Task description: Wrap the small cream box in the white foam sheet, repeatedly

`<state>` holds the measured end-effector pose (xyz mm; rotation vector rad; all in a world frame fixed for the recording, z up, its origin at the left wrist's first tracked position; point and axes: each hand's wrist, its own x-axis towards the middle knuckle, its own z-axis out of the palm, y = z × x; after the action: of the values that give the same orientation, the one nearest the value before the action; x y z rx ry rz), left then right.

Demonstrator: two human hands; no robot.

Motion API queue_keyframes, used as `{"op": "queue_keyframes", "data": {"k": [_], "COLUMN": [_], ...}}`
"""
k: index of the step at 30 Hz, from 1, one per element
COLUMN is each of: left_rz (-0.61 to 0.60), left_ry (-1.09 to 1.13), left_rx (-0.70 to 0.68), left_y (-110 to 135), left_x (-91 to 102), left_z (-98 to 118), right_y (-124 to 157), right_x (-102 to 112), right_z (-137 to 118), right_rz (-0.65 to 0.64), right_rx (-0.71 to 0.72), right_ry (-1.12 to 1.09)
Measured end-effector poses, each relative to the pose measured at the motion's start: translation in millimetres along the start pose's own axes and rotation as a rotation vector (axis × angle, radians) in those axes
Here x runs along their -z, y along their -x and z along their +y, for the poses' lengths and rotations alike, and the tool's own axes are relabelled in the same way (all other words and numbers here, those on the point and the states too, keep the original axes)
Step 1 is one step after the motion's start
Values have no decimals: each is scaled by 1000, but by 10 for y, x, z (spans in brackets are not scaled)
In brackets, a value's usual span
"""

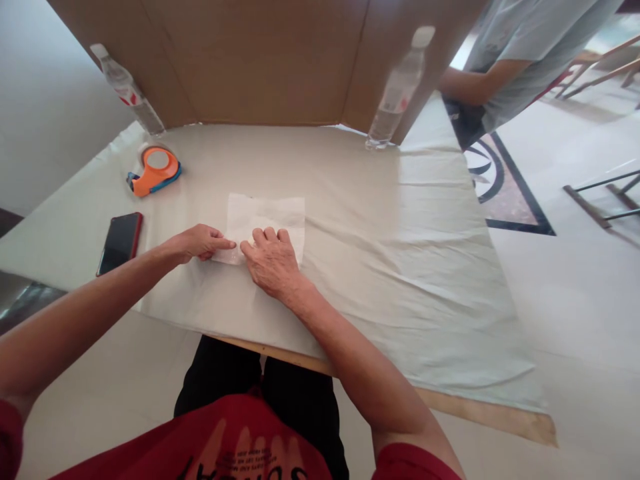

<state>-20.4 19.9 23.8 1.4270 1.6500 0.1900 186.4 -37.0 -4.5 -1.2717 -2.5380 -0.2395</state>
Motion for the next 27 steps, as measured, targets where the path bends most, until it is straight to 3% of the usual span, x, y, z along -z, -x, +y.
{"op": "queue_keyframes", "data": {"k": [4,8,13,18,23,27], "left_rz": [-21,10,93,69,58,27], "left_ry": [-34,76,334,528,616,558], "left_rx": [-58,-133,-17,24,-16,-62], "left_y": [-6,32,139,151,106,128], "left_x": [60,33,-132,-249,-291,-301], "left_z": [-37,-6,120,238,285,327], "right_y": [-2,-3,-10,-18,-16,-2], "right_x": [-12,-17,-22,-42,-24,22], "right_z": [1,6,7,8,28,60], "right_rz": [17,19,33,49,65,100], "right_rx": [2,9,9,9,-28,-48], "right_ry": [-19,-35,-30,-21,-68,-154]}}
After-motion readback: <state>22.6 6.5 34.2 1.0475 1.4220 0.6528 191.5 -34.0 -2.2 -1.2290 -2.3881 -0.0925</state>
